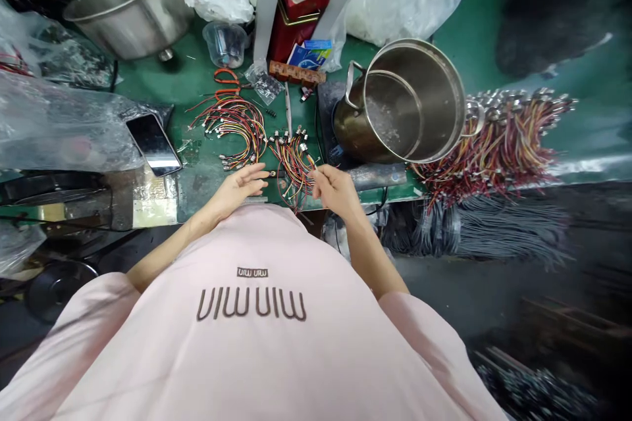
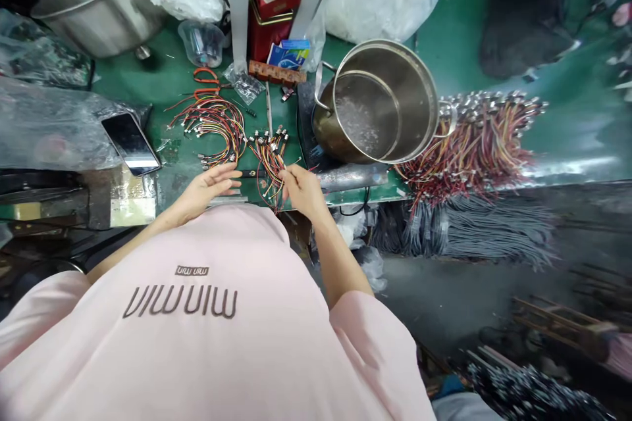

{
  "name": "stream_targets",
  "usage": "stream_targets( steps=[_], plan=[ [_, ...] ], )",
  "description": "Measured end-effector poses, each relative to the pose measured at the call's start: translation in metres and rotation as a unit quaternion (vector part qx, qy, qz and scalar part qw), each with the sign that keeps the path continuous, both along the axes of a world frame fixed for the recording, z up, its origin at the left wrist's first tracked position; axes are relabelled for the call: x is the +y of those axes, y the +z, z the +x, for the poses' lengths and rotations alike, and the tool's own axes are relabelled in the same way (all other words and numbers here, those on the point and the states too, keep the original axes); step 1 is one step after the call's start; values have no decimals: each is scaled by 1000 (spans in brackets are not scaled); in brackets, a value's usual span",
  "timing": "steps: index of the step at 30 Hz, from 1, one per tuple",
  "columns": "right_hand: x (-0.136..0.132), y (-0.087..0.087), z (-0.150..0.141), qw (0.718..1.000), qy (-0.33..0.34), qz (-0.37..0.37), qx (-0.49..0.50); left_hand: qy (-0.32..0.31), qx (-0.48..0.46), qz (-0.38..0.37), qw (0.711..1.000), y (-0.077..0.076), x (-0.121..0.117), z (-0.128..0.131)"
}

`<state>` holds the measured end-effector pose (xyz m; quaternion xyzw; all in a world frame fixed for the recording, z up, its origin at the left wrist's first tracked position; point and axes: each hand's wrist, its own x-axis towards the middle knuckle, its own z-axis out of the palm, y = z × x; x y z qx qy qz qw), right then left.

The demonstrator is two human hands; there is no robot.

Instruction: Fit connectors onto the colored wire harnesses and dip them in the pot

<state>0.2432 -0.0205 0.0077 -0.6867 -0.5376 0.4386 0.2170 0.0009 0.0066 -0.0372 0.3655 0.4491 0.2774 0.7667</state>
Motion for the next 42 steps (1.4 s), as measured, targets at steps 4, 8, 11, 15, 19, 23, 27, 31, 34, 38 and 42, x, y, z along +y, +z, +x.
stream_targets(
  steps=[4, 8, 11, 15, 19, 23, 27, 31, 34, 38, 42],
  plan=[
    [40, -28, 3, 968, 18, 33, -250, 8, 11, -25, 1000, 2, -1, -6],
    [72, -65, -8, 913, 69, -34, -401, -1, 22, -55, 998, -1, -5, -12],
    [77, -83, -15, 899, 135, -66, -411, -6, 31, -80, 996, -7, -8, -18],
    [74, -83, -19, 897, 150, -19, -415, 16, 38, -94, 995, -15, -13, -26],
    [82, -80, -40, 891, 258, 83, -365, 23, 43, -96, 994, -17, -15, -30],
    [93, -94, -72, 849, 378, 150, -338, 12, 50, -92, 994, -15, -18, -30],
    [103, -111, -85, 818, 424, 178, -346, 24, 51, -103, 993, -13, -26, -35],
    [113, -119, -83, 804, 471, 193, -307, 61, 56, -113, 990, -13, -37, -37],
    [120, -119, -79, 799, 489, 197, -289, 102, 54, -111, 987, -13, -46, -30],
    [130, -116, -73, 796, 508, 205, -260, 169, 45, -116, 978, -15, -59, -11],
    [139, -111, -63, 815, 496, 251, -160, 244, 56, -91, 964, -12, -67, 13]
  ],
)
